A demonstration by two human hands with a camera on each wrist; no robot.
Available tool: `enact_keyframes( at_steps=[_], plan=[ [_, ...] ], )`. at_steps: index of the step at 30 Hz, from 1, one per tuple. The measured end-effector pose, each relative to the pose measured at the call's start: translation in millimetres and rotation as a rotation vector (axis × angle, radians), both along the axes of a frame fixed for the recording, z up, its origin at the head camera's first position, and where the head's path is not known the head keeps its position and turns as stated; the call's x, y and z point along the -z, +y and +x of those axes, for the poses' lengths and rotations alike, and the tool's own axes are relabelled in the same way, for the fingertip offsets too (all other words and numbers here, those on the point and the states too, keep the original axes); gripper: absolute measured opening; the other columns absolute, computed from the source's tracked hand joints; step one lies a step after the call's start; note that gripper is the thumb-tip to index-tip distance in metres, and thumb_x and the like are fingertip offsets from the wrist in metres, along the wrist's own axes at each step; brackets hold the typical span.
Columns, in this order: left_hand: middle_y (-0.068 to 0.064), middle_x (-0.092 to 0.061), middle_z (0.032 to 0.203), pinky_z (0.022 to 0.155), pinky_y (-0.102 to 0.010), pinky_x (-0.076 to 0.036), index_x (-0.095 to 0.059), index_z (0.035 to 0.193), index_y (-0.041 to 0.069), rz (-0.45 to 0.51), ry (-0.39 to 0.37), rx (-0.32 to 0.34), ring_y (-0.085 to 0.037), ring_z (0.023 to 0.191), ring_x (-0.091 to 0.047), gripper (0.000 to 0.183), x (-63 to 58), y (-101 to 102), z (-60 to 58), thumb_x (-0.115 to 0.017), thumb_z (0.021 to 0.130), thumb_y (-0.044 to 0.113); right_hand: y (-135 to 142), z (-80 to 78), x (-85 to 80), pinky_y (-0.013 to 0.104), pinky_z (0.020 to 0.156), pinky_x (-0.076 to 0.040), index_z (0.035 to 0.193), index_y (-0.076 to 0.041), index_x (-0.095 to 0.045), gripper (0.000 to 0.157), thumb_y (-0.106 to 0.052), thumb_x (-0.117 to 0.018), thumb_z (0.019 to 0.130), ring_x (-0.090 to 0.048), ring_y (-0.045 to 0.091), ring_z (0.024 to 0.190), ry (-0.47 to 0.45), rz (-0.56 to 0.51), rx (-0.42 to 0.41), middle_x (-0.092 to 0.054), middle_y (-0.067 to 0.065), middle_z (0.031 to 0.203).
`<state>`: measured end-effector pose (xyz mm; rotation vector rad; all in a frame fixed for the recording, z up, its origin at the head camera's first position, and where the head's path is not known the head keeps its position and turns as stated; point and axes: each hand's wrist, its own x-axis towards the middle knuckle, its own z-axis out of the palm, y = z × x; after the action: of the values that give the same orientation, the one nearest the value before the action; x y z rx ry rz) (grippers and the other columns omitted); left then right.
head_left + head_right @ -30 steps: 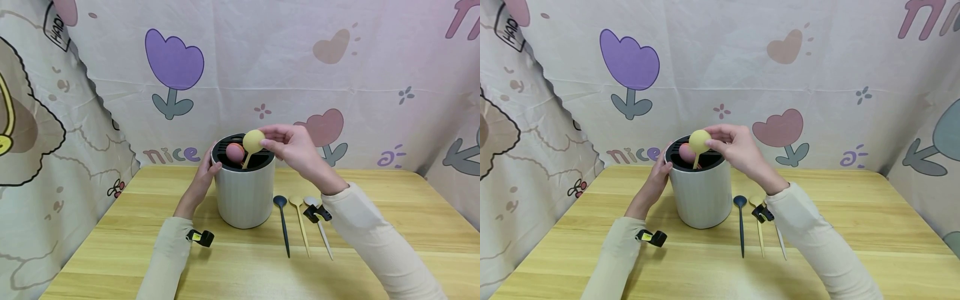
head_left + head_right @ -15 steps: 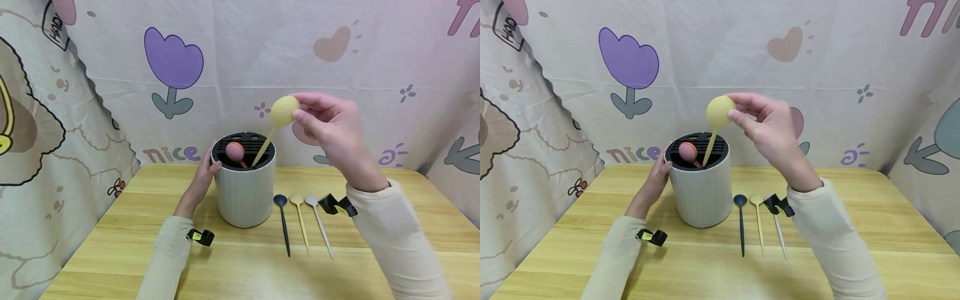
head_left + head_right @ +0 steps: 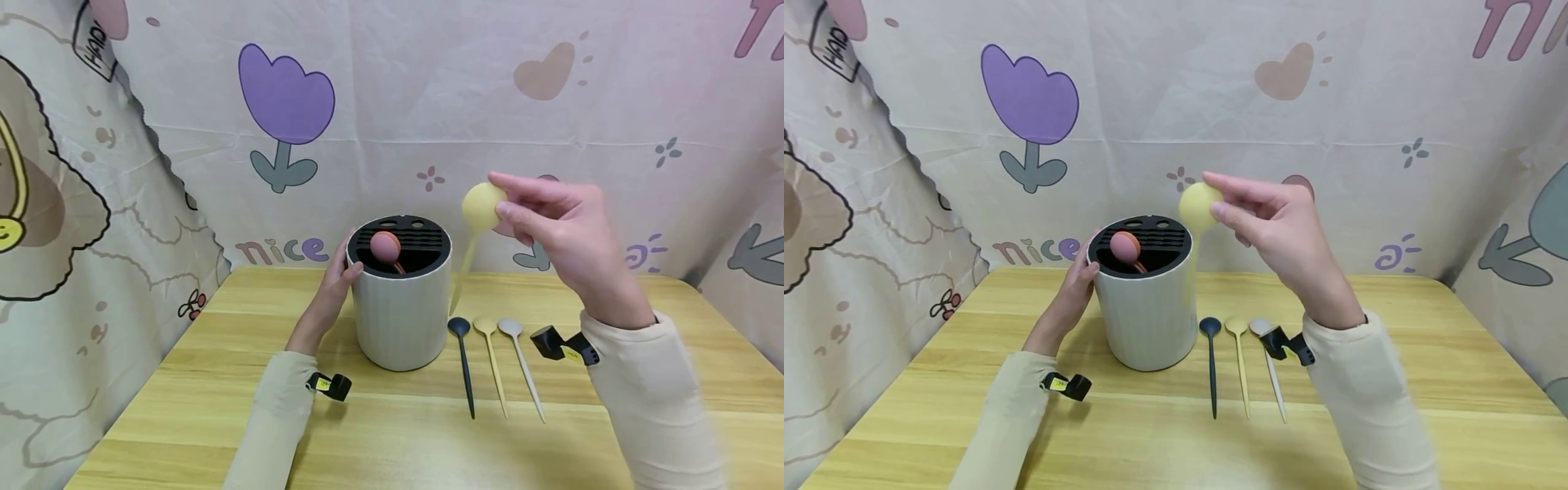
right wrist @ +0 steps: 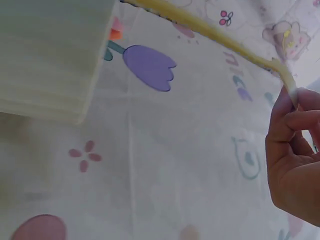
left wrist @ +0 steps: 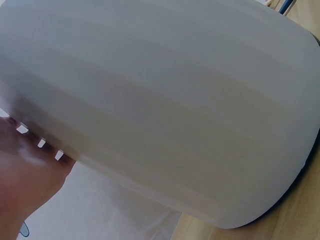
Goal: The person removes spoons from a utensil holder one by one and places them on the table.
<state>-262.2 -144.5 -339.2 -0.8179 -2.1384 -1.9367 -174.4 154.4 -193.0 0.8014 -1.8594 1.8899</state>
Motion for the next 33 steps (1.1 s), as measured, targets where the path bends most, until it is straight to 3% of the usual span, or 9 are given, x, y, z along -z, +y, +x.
enact_keyframes(
  at_steps=[5, 10, 15, 23, 33],
  plan=[
    [-0.007, -0.014, 0.159, 0.114, -0.051, -0.014, -0.011, 0.156, 0.009, -0.003, 0.002, 0.0, -0.021, 0.144, -0.014, 0.091, 0.5, 0.8, 0.6, -0.049, 0.089, 0.057, 9.2, -7.1, 21.2, 0.018, 0.065, -0.048, 0.116, -0.002, -0.07, 0.033, 0.007, -0.068, 0.085, -0.057, 0.013, 0.069, -0.094, -0.023, -0.015, -0.069, 0.005, 0.089],
    [-0.006, -0.012, 0.16, 0.114, -0.051, -0.014, -0.011, 0.156, 0.01, -0.014, -0.002, -0.004, -0.021, 0.144, -0.013, 0.092, 0.9, 1.0, 1.1, -0.049, 0.089, 0.061, 15.2, -12.5, 42.3, 0.022, 0.076, -0.054, 0.122, -0.008, -0.068, 0.05, 0.015, -0.07, 0.078, -0.068, 0.014, 0.083, -0.187, 0.007, -0.05, -0.071, 0.005, 0.1],
    [-0.006, -0.011, 0.16, 0.114, -0.051, -0.014, -0.011, 0.156, 0.012, -0.014, -0.008, -0.002, -0.021, 0.145, -0.012, 0.092, 1.6, 1.6, 1.4, -0.049, 0.088, 0.062, 19.5, -17.0, 60.1, 0.024, 0.077, -0.054, 0.126, -0.009, -0.065, 0.057, 0.012, -0.075, 0.075, -0.069, 0.014, 0.082, -0.267, 0.07, -0.033, -0.072, 0.002, 0.098],
    [-0.005, -0.011, 0.16, 0.114, -0.051, -0.015, -0.011, 0.156, 0.013, -0.018, -0.023, -0.003, -0.02, 0.145, -0.013, 0.086, 2.1, 2.3, 1.4, -0.048, 0.09, 0.055, 25.0, -24.0, 74.0, 0.023, 0.073, -0.054, 0.129, -0.003, -0.062, 0.056, 0.005, -0.079, 0.075, -0.065, 0.011, 0.078, -0.268, 0.243, 0.025, -0.071, 0.001, 0.088],
    [-0.005, -0.012, 0.16, 0.114, -0.053, -0.014, -0.011, 0.156, 0.013, -0.021, -0.023, -0.018, -0.021, 0.145, -0.013, 0.088, -0.2, -1.8, 2.3, -0.048, 0.09, 0.056, 27.7, -38.0, 87.0, 0.028, 0.08, -0.054, 0.134, 0.009, -0.051, 0.065, 0.006, -0.078, 0.075, -0.067, 0.012, 0.092, -0.358, 0.302, -0.012, -0.069, -0.003, 0.105]
  ],
)
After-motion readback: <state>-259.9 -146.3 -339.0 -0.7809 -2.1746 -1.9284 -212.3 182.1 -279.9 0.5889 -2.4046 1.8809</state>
